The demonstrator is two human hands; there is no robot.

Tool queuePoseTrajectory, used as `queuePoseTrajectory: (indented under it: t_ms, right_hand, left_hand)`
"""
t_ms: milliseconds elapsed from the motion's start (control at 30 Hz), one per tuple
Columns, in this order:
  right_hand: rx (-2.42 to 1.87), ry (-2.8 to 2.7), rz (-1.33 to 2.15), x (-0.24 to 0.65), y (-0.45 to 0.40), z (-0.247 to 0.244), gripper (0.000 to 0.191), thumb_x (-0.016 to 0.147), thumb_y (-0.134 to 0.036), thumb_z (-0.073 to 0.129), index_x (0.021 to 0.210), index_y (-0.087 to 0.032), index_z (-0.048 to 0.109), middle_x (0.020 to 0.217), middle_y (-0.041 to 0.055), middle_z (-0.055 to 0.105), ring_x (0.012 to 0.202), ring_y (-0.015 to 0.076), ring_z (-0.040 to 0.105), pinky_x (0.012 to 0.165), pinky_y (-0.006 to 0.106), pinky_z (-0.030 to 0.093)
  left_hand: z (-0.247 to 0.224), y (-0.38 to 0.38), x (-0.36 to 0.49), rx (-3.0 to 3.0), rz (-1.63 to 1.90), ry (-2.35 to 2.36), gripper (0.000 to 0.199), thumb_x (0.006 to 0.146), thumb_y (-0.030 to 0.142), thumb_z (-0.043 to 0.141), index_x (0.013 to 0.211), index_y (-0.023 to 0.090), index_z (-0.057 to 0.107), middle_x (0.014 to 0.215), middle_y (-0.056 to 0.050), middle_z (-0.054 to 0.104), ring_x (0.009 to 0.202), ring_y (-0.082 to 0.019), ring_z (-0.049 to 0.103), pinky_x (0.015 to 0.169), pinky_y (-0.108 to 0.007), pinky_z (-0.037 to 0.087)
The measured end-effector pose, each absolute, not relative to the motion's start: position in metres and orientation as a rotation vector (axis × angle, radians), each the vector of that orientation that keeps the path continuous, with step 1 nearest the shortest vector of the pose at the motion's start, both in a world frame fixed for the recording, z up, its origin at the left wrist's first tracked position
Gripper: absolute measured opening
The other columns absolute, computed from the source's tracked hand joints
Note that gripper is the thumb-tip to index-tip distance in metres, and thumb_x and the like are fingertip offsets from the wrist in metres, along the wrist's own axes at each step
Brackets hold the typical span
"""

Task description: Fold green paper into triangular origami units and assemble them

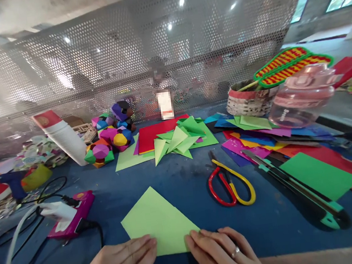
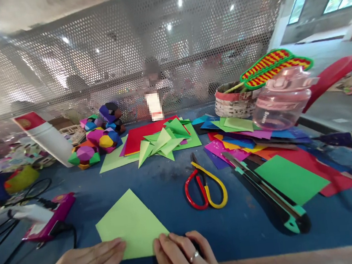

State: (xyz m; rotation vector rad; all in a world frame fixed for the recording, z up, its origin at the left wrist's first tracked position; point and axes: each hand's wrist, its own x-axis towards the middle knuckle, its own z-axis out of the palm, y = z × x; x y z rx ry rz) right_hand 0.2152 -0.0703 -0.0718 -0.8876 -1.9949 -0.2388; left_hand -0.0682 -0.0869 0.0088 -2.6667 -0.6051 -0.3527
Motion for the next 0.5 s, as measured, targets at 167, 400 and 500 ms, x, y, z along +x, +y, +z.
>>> queuePoseTrajectory:
  t_ms: [167,400,500]
  right_hand:
    - [-0.873,-1.981,-0.297,0.21,-0.071,-0.064,0.034,0.102,-0.012,0.044,0.106,-0.024,0.075,0.097,-0.0041,0.079,0.092,0.0081,0.069,0.1,0.027,0.041]
    - [-0.921,-1.917,-0.344,0.205,-0.074,-0.041,0.032,0.103,-0.014,0.045,0.099,-0.022,0.076,0.089,-0.0032,0.078,0.082,0.0084,0.067,0.092,0.025,0.043]
    - [-0.957,-1.853,-0.408,0.199,-0.075,-0.043,0.025,0.099,-0.015,0.054,0.093,-0.025,0.076,0.084,-0.0039,0.076,0.078,0.0087,0.067,0.089,0.026,0.045]
  left_hand:
    - [0.014,-0.089,-0.054,-2.613,-0.282,-0.587,0.037,0.107,0.028,0.04,0.124,0.012,0.068,0.12,-0.008,0.074,0.116,-0.017,0.068,0.109,-0.028,0.047]
    - [0.002,-0.08,-0.027,-2.676,-0.388,-0.545,0.035,0.108,0.022,0.039,0.126,0.016,0.068,0.131,-0.004,0.07,0.123,-0.014,0.064,0.116,-0.027,0.039]
    - [-0.02,-0.076,-0.031,-2.621,-0.656,-0.507,0.039,0.108,0.017,0.033,0.126,0.017,0.068,0.128,-0.001,0.071,0.125,-0.014,0.062,0.12,-0.028,0.034]
